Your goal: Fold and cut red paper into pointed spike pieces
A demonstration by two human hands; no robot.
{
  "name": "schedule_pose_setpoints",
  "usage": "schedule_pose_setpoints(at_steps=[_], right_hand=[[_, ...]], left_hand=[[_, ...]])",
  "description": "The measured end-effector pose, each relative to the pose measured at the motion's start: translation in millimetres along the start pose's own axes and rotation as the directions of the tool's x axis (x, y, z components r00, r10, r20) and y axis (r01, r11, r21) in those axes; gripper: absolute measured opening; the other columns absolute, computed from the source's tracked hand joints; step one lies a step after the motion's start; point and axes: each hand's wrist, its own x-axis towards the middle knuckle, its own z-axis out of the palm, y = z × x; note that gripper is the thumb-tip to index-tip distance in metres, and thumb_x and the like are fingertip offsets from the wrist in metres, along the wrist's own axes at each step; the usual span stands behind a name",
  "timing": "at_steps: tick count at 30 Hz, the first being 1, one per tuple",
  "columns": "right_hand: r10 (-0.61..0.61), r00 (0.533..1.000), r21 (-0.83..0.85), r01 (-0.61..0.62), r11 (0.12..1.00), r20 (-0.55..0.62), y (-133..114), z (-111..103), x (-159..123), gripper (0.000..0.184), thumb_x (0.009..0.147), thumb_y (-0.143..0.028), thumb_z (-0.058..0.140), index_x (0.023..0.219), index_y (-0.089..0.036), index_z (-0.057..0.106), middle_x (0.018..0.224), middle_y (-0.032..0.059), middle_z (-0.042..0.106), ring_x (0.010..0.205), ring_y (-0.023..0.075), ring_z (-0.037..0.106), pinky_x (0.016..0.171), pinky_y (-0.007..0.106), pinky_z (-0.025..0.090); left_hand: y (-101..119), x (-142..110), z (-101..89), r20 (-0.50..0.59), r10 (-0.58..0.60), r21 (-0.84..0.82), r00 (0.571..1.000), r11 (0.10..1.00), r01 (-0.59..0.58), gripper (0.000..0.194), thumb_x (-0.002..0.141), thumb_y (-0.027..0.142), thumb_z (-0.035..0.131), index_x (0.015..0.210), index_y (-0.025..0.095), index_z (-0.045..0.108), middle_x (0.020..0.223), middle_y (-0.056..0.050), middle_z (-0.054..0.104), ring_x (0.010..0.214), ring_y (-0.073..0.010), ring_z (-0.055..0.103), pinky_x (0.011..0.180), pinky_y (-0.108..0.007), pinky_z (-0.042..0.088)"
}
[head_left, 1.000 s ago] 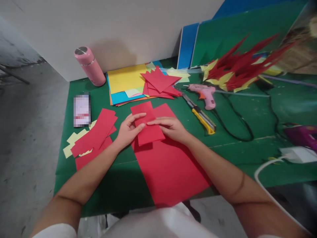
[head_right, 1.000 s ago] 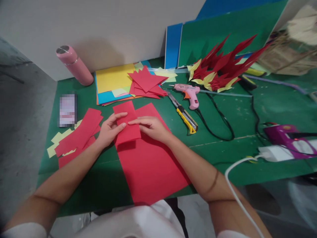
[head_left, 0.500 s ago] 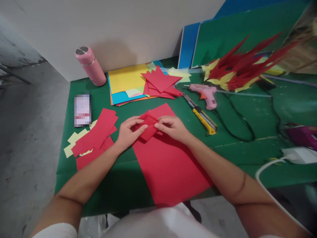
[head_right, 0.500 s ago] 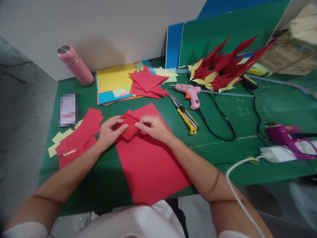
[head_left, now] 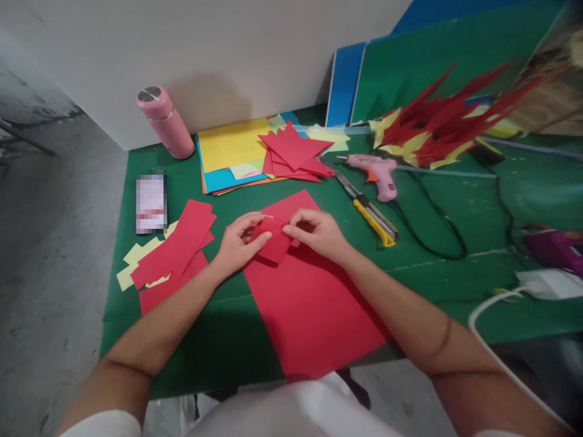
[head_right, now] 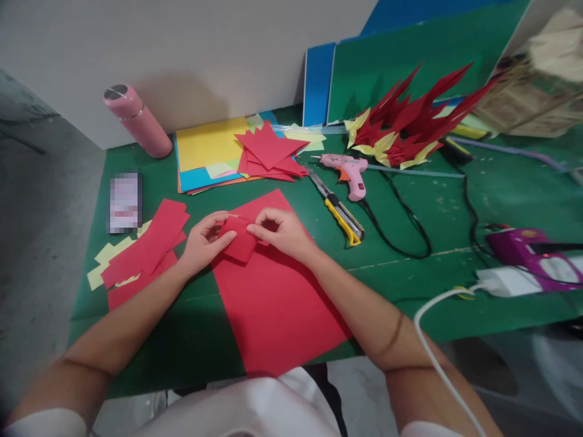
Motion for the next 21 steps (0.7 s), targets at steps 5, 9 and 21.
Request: schedule_pose_setpoints(at_steps=[5, 9, 21], right_hand=[[-0.065, 0.995, -0.078, 0.071, 0.994, 0.082, -4, 2, -2, 0.037, 0.086, -0.049, 0.065, 0.065, -0.021, 0.053, 0.060, -0.0011, 0.060, 0.059, 0.0131, 0.054, 0.063, 0.028, 0.045], [-0.077, 0.993, -0.119, 0.088, 0.989, 0.091, -8, 3, -2, 0.036, 0.087, -0.047, 0.064, 0.064, -0.022, 0.053, 0.058, -0.0014, 0.060, 0.058, 0.0133, 0.053, 0.063, 0.028, 0.044], [-0.001, 1.000, 0.109, -0.001, 0.994, 0.024, 2, 5, -1, 0.036, 0.078, -0.050, 0.075, 0.090, -0.021, 0.057, 0.074, -0.0026, 0.060, 0.051, 0.0094, 0.055, 0.055, 0.026, 0.046]], left_hand=[[5, 3, -2.1, -0.086, 0.024, 0.106, 0.996, 0.994, -0.015, 0.021, 0.083, 0.044, 0.072, 0.087, 0.023, 0.075, 0.092, -0.006, 0.076, 0.091, -0.0190, 0.071, 0.087, -0.036, 0.057], [9, 3, -0.9, -0.113, 0.017, 0.050, 0.993, 0.999, -0.012, 0.021, 0.080, 0.044, 0.074, 0.079, 0.022, 0.074, 0.087, -0.005, 0.077, 0.083, -0.0174, 0.072, 0.079, -0.033, 0.059], [12, -1, 2.6, -0.147, -0.116, -0.088, 0.982, 0.991, 0.104, 0.029, 0.076, 0.047, 0.077, 0.081, 0.020, 0.068, 0.080, -0.003, 0.072, 0.070, -0.0132, 0.069, 0.059, -0.023, 0.056]])
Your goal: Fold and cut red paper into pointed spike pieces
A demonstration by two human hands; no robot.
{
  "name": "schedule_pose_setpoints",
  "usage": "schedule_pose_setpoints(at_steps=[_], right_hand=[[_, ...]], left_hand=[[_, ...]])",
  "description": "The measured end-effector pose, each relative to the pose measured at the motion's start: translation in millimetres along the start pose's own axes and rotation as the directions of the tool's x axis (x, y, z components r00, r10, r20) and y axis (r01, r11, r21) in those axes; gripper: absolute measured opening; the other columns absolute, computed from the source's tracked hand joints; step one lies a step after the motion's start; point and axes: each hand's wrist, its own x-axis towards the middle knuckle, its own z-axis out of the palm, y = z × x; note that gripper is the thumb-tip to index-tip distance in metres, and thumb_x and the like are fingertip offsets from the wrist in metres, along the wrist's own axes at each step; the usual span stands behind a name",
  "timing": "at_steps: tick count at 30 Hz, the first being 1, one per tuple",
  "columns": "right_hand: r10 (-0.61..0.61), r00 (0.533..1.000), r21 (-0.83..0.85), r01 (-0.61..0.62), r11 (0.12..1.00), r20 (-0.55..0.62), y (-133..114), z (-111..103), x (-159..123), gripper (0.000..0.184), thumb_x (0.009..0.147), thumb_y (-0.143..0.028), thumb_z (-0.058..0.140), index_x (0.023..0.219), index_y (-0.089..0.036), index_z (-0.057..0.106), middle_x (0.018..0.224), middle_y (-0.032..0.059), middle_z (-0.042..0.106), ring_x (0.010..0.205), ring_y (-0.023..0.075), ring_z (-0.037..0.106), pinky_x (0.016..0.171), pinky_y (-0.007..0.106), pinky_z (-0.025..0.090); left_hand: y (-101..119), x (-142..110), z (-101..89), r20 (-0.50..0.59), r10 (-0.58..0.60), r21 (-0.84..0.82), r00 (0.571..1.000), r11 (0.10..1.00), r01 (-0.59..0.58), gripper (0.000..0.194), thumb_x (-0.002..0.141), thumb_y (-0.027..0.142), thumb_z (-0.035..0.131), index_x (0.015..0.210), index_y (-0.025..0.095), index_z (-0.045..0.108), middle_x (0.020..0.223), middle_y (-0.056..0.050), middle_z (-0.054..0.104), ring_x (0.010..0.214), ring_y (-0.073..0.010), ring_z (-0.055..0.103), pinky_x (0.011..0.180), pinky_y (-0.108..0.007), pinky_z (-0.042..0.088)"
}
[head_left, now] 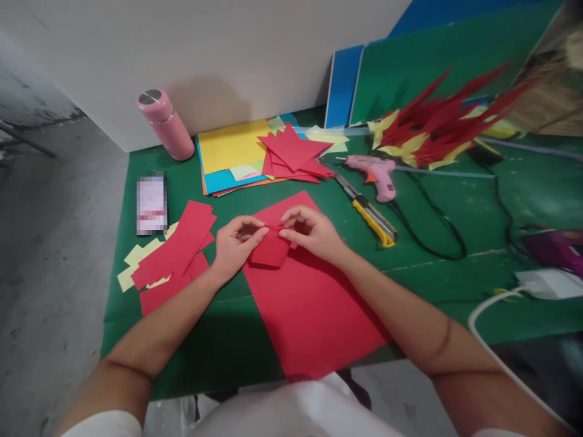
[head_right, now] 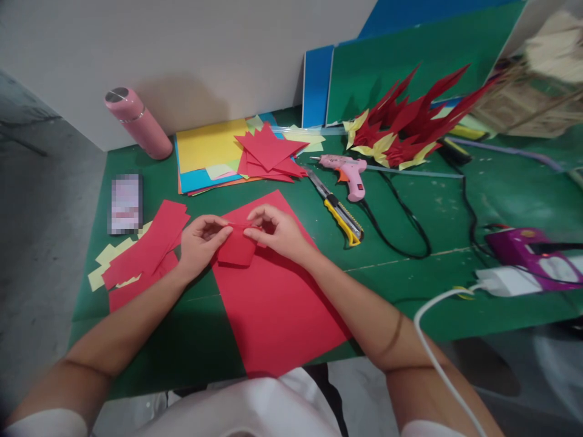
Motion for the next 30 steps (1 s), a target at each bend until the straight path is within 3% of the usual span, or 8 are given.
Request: schedule_pose_setpoints(at_steps=[9, 15, 25, 30], right_hand=[[0.013, 1.000, -0.087, -0.011, 0.996, 0.021, -8.9, -0.4, 0.1, 0.036, 0.079, -0.055, 0.072, 0.076, -0.019, 0.064, 0.070, 0.0012, 0.064, 0.055, 0.0122, 0.058, 0.055, 0.027, 0.049], [-0.020, 1.000, -0.119, 0.021, 0.993, 0.016, -7.8, -0.4, -0.6, 0.034, 0.081, -0.053, 0.070, 0.074, -0.020, 0.064, 0.072, 0.0021, 0.065, 0.058, 0.0129, 0.059, 0.056, 0.027, 0.050], [-0.037, 0.999, -0.117, 0.038, 0.992, 0.012, -7.7, 0.1, -1.7, 0.029, 0.083, -0.047, 0.070, 0.074, -0.020, 0.063, 0.069, 0.0008, 0.063, 0.057, 0.0125, 0.058, 0.056, 0.027, 0.050], [-0.045, 0.999, -0.114, 0.042, 0.993, -0.016, -7.6, 0.5, -1.3, 0.027, 0.082, -0.047, 0.071, 0.082, -0.020, 0.067, 0.077, 0.0027, 0.067, 0.060, 0.0125, 0.059, 0.056, 0.026, 0.050]], left_hand=[[-0.7, -0.1, -1.8, 0.020, -0.046, 0.028, 0.999, 0.999, 0.045, 0.040, 0.075, 0.047, 0.078, 0.103, 0.020, 0.070, 0.090, -0.005, 0.074, 0.083, -0.0162, 0.072, 0.069, -0.024, 0.059], [-4.2, 2.0, -2.7, 0.009, -0.061, 0.048, 0.998, 0.997, 0.061, 0.031, 0.074, 0.045, 0.079, 0.094, 0.021, 0.075, 0.088, -0.005, 0.076, 0.076, -0.0155, 0.070, 0.068, -0.027, 0.060], [-3.3, 2.4, -1.1, 0.037, -0.097, -0.039, 0.995, 0.994, 0.098, 0.029, 0.073, 0.043, 0.080, 0.086, 0.019, 0.070, 0.078, -0.003, 0.073, 0.071, -0.0146, 0.070, 0.064, -0.026, 0.058], [-1.6, 2.2, -0.3, 0.047, -0.098, -0.076, 0.994, 0.992, 0.101, 0.030, 0.073, 0.045, 0.080, 0.084, 0.019, 0.069, 0.082, -0.004, 0.074, 0.075, -0.0159, 0.071, 0.067, -0.028, 0.059]])
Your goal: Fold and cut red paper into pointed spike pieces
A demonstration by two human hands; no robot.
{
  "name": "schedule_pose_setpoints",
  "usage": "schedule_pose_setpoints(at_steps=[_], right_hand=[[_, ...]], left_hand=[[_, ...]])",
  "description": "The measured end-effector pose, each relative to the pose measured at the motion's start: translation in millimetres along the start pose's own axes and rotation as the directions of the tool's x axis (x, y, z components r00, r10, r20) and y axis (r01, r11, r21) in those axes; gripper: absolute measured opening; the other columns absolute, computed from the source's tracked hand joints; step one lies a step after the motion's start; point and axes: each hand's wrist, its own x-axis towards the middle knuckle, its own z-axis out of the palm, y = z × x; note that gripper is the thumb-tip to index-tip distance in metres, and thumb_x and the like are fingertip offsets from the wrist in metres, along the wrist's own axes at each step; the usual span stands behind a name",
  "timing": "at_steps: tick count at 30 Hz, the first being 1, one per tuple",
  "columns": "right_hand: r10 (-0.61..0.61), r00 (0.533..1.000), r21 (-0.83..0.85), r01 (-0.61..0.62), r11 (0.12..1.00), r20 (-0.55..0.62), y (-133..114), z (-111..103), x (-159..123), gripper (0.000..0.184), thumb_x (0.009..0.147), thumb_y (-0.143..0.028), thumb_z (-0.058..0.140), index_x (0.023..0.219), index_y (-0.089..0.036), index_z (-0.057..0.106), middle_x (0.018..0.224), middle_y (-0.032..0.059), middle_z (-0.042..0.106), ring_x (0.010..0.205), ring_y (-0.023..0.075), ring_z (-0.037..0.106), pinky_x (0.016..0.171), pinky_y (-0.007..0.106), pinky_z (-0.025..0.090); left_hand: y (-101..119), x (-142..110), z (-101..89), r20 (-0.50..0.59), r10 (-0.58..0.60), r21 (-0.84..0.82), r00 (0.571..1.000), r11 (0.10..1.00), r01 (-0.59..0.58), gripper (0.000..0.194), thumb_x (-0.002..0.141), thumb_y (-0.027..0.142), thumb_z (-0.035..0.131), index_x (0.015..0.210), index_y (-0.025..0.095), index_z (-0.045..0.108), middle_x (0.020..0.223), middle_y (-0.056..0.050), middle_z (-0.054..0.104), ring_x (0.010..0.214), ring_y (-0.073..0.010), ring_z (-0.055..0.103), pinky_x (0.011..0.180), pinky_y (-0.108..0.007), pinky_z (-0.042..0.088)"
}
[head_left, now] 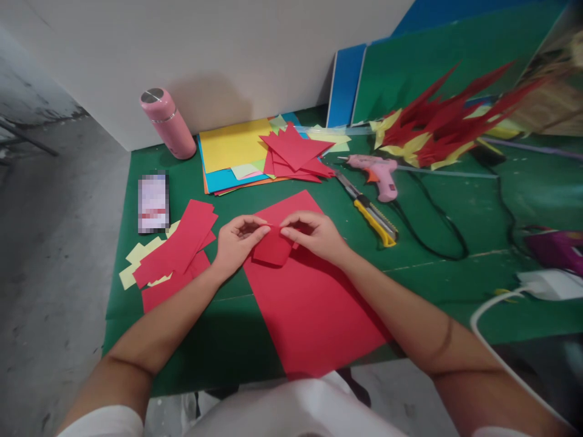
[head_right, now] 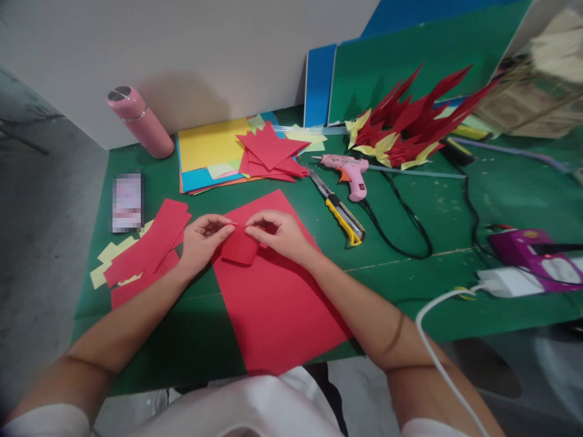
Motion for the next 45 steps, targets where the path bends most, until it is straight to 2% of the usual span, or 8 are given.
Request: schedule_pose_setpoints(at_steps=[7, 12, 19, 30, 38, 45], right_hand=[[-0.056, 0.998, -0.076, 0.054, 0.996, -0.026, 1.6, -0.6, -0.3, 0.025, 0.084, -0.047, 0.069, 0.080, -0.022, 0.067, 0.075, 0.0019, 0.068, 0.059, 0.0128, 0.060, 0.058, 0.027, 0.052], [-0.109, 0.994, -0.087, 0.107, 0.990, -0.025, 1.4, -0.5, -0.2, 0.020, 0.085, -0.041, 0.068, 0.079, -0.022, 0.066, 0.076, 0.0019, 0.067, 0.065, 0.0141, 0.062, 0.063, 0.028, 0.052], [-0.108, 0.994, -0.105, 0.105, 0.989, -0.028, 1.7, -0.8, -0.5, 0.024, 0.085, -0.045, 0.068, 0.078, -0.022, 0.067, 0.075, 0.0025, 0.067, 0.066, 0.0149, 0.061, 0.064, 0.029, 0.052], [-0.128, 0.990, -0.142, 0.118, 0.983, -0.058, 3.3, -1.8, -0.6, 0.026, 0.086, -0.048, 0.066, 0.078, -0.023, 0.066, 0.075, 0.0027, 0.067, 0.062, 0.0142, 0.061, 0.056, 0.028, 0.050], [-0.154, 0.987, -0.114, 0.148, 0.982, -0.042, 2.4, -1.4, -1.7, 0.020, 0.087, -0.040, 0.067, 0.079, -0.022, 0.066, 0.075, 0.0016, 0.066, 0.062, 0.0130, 0.061, 0.059, 0.027, 0.051], [-0.093, 0.996, -0.081, 0.092, 0.992, -0.011, -0.6, 0.5, -0.1, 0.027, 0.086, -0.047, 0.067, 0.078, -0.021, 0.065, 0.077, 0.0029, 0.067, 0.068, 0.0149, 0.062, 0.065, 0.029, 0.051]], left_hand=[[1.1, 1.5, 0.4, -0.008, -0.067, -0.077, 0.998, 0.995, 0.066, 0.031, 0.066, 0.041, 0.086, 0.086, 0.019, 0.074, 0.077, -0.003, 0.074, 0.070, -0.0136, 0.069, 0.066, -0.025, 0.058], [0.6, 1.7, 1.0, -0.012, -0.076, -0.110, 0.997, 0.991, 0.074, 0.031, 0.065, 0.044, 0.086, 0.079, 0.020, 0.074, 0.075, -0.003, 0.074, 0.067, -0.0136, 0.068, 0.064, -0.025, 0.057], [1.9, 0.0, 3.2, -0.030, -0.096, -0.162, 0.995, 0.983, 0.090, 0.034, 0.064, 0.047, 0.086, 0.071, 0.018, 0.071, 0.075, -0.004, 0.075, 0.065, -0.0137, 0.069, 0.062, -0.026, 0.056], [4.6, -1.9, 2.9, 0.056, -0.080, -0.181, 0.995, 0.979, 0.089, 0.032, 0.063, 0.042, 0.088, 0.078, 0.019, 0.073, 0.078, -0.004, 0.076, 0.069, -0.0148, 0.071, 0.067, -0.027, 0.059], [5.9, -2.2, 5.0, 0.009, -0.058, -0.199, 0.998, 0.978, 0.058, 0.029, 0.065, 0.043, 0.087, 0.071, 0.019, 0.071, 0.076, -0.003, 0.076, 0.069, -0.0144, 0.070, 0.066, -0.027, 0.058], [6.3, -1.2, 3.1, 0.002, -0.070, -0.268, 0.998, 0.961, 0.068, 0.031, 0.067, 0.042, 0.087, 0.070, 0.019, 0.067, 0.075, -0.002, 0.075, 0.069, -0.0130, 0.069, 0.065, -0.025, 0.055]])
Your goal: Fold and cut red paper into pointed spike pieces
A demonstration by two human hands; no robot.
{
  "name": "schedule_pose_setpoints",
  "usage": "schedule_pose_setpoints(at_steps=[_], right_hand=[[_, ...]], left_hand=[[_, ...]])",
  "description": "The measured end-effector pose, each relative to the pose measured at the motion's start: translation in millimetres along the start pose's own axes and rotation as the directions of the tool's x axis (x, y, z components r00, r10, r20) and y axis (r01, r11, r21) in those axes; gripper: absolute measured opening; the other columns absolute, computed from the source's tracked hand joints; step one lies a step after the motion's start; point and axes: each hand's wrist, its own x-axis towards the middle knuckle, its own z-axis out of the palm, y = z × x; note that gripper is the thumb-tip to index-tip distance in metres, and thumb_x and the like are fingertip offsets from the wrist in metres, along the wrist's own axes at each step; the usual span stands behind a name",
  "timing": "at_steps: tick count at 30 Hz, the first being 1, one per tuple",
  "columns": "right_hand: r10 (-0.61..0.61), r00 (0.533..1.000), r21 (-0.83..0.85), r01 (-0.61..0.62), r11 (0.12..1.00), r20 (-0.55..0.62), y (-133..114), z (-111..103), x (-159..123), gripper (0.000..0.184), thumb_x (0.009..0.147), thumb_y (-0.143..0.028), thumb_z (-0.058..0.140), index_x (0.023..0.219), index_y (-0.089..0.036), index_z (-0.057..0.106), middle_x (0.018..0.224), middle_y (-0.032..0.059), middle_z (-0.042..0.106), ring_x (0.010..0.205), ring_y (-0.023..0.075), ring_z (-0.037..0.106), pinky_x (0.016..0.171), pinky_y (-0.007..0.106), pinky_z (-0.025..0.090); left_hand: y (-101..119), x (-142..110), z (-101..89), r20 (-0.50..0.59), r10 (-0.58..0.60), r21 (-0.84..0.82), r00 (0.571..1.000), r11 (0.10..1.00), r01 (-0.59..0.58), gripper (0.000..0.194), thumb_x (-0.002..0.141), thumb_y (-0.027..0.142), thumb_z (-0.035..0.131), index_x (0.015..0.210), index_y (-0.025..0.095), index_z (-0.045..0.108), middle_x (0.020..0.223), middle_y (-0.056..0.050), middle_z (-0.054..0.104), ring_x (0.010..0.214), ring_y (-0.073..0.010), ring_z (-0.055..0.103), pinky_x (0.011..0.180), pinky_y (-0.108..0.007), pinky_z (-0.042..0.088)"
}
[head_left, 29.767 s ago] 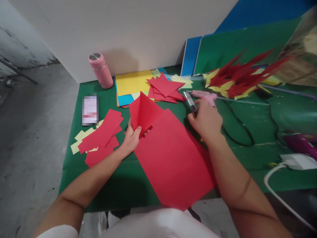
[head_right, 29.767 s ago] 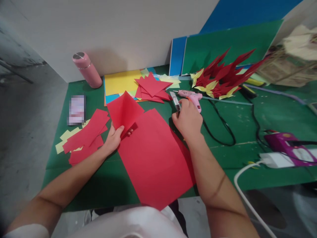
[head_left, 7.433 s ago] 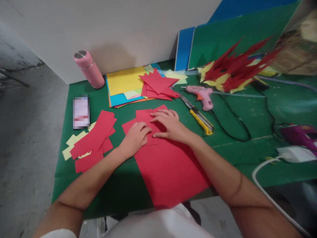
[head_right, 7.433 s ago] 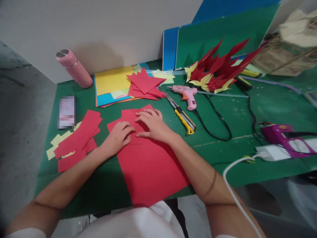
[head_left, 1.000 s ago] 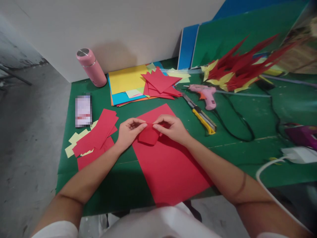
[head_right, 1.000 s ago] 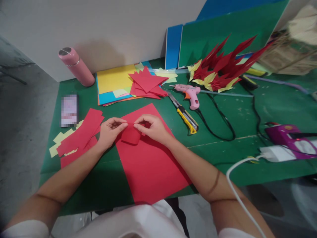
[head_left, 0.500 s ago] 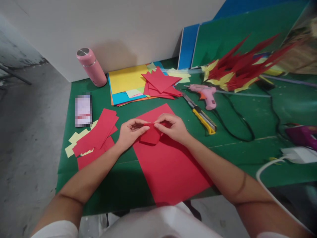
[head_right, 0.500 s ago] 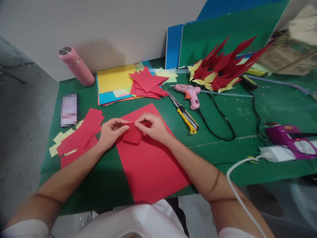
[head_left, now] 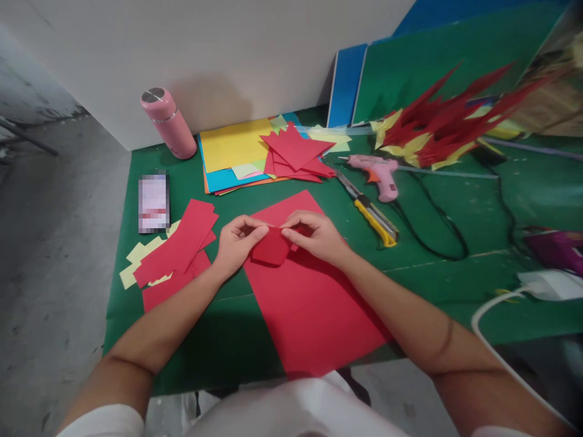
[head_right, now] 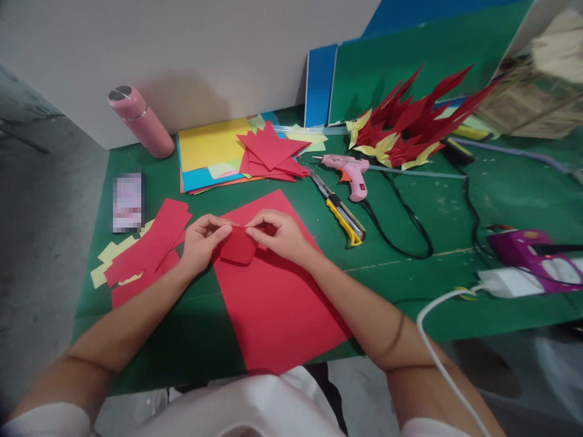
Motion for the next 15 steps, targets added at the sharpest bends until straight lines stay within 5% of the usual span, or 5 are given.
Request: schedule_pose_setpoints(at_steps=[15], right_hand=[[0.256, 0.964, 0.270, -0.231, 0.935, -0.064, 4.1, -0.5, 4.5, 0.041, 0.068, -0.059, 0.079, 0.069, -0.020, 0.065, 0.072, 0.0013, 0.066, 0.060, 0.0121, 0.057, 0.057, 0.027, 0.049]], left_hand=[[-1.1, 2.7, 1.3, -0.072, 0.033, -0.027, 0.997, 0.999, -0.035, 0.036, 0.069, 0.046, 0.084, 0.069, 0.020, 0.060, 0.086, -0.003, 0.074, 0.084, -0.0168, 0.068, 0.080, -0.032, 0.052]])
